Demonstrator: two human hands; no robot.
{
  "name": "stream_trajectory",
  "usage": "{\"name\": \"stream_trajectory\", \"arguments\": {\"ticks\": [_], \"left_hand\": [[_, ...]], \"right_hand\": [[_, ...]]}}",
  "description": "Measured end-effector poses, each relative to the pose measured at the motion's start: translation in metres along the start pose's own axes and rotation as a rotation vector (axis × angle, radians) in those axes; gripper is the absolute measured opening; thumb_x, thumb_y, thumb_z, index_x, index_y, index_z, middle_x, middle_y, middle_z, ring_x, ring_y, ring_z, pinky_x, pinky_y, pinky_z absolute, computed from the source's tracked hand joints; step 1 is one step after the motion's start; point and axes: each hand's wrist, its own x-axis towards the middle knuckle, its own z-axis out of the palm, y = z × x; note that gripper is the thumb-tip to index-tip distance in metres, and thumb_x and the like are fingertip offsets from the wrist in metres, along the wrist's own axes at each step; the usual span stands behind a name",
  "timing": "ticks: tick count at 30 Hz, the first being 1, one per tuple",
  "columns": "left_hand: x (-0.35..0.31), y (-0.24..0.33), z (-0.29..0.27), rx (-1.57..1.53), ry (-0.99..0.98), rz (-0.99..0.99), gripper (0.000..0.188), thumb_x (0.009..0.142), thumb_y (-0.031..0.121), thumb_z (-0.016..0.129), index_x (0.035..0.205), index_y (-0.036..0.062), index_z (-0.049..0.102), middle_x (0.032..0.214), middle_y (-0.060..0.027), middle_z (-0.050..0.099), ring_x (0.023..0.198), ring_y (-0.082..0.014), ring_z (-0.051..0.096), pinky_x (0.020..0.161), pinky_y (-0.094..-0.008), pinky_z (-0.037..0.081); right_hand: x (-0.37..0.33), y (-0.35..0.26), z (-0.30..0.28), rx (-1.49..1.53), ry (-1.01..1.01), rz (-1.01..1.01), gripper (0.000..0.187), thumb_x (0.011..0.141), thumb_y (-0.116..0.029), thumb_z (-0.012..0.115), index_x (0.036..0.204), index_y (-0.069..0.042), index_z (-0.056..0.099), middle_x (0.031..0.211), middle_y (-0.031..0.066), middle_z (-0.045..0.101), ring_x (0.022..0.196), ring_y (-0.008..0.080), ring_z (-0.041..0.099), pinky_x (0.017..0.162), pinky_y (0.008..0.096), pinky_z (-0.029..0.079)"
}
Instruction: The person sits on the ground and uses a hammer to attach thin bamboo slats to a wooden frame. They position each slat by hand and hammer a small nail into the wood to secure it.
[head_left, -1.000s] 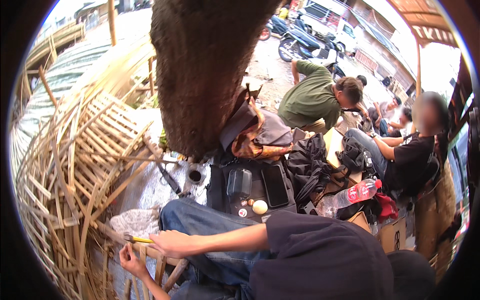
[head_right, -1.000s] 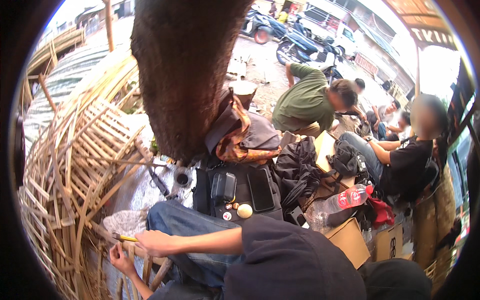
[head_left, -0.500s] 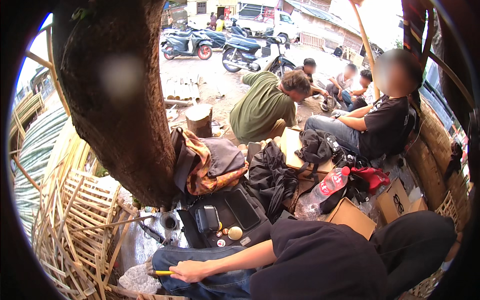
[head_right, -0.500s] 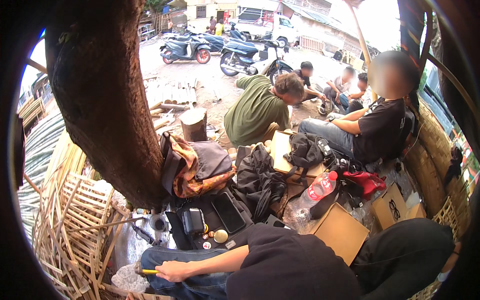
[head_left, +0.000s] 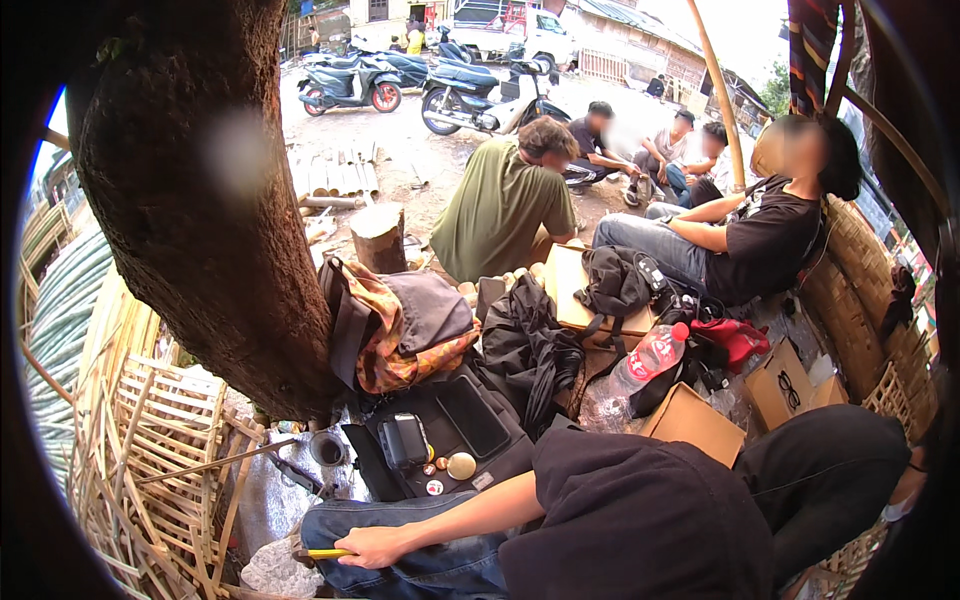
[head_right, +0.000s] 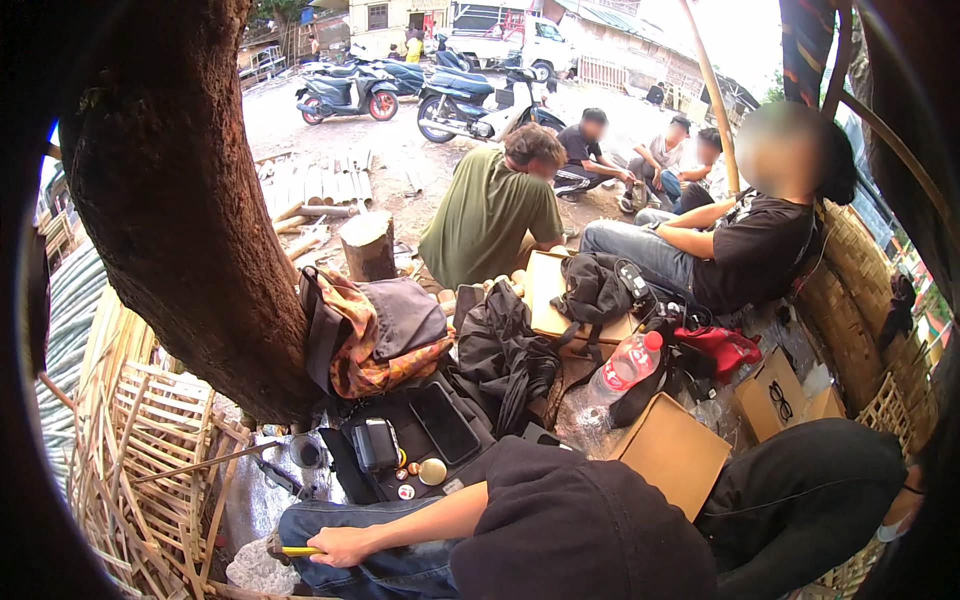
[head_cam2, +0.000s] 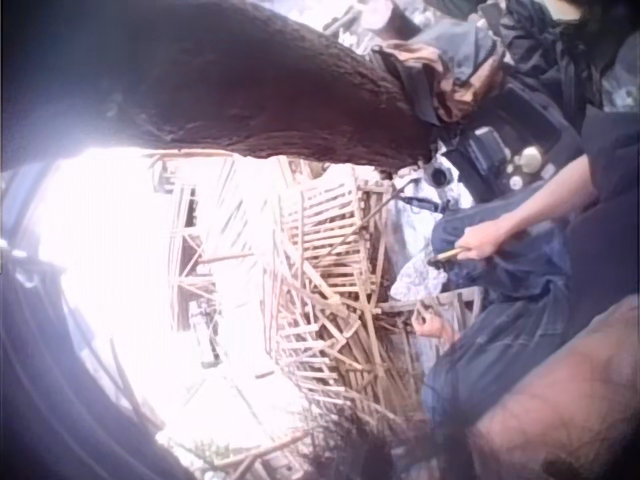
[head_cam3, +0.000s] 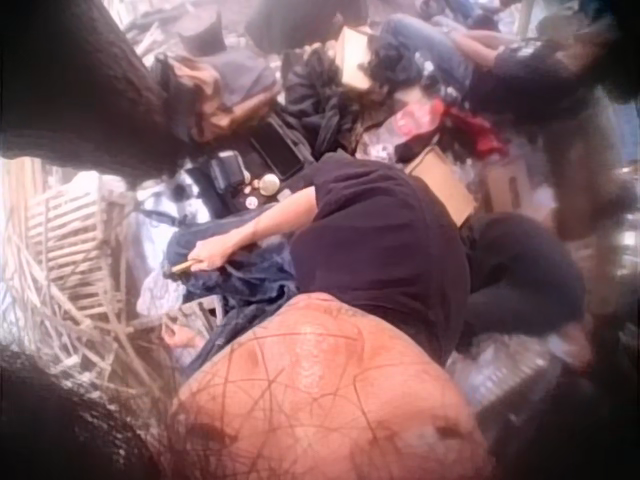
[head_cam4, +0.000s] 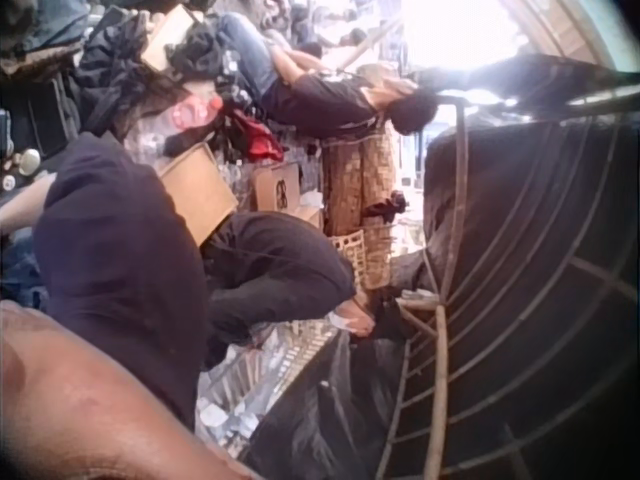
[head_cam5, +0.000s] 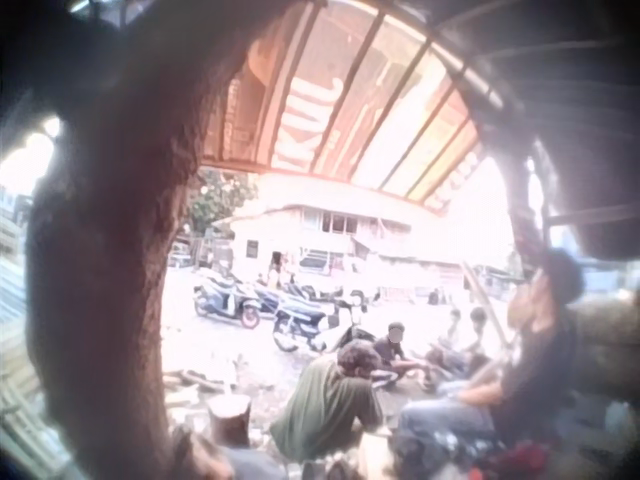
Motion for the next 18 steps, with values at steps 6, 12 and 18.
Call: {"name": "stream_trajectory", "arguments": {"ticks": [6,12,18], "left_hand": [[-0.008,0.017,0.001,0.044,0.009,0.003,0.02,0.09,0.01,0.072,0.098,-0.0081,0.071,0.093,-0.0173,0.073,0.083,-0.0244,0.069,0.076,-0.0351,0.057],[-0.004,0.01,0.002,0.093,0.032,0.106,0.019,0.09,0.01,0.072,0.097,-0.0078,0.071,0.092,-0.017,0.073,0.082,-0.0248,0.069,0.076,-0.0352,0.057],[-0.003,0.008,0.003,0.12,0.043,0.149,0.019,0.09,0.01,0.073,0.097,-0.0076,0.071,0.091,-0.0168,0.073,0.082,-0.0251,0.069,0.076,-0.0353,0.057]], "right_hand": [[-0.001,-0.002,0.0,-0.015,-0.007,0.007,0.036,0.097,-0.032,0.057,0.092,0.003,0.054,0.08,0.0253,0.063,0.079,0.0445,0.063,0.072,0.0519,0.047],[0.0,0.001,0.002,-0.024,-0.01,0.005,0.035,0.096,-0.031,0.059,0.094,0.003,0.054,0.081,0.0254,0.063,0.08,0.045,0.062,0.073,0.0521,0.047],[0.002,0.002,0.007,-0.033,-0.006,0.01,0.035,0.095,-0.031,0.06,0.095,0.003,0.055,0.082,0.0258,0.064,0.082,0.0455,0.062,0.074,0.0524,0.047]]}}
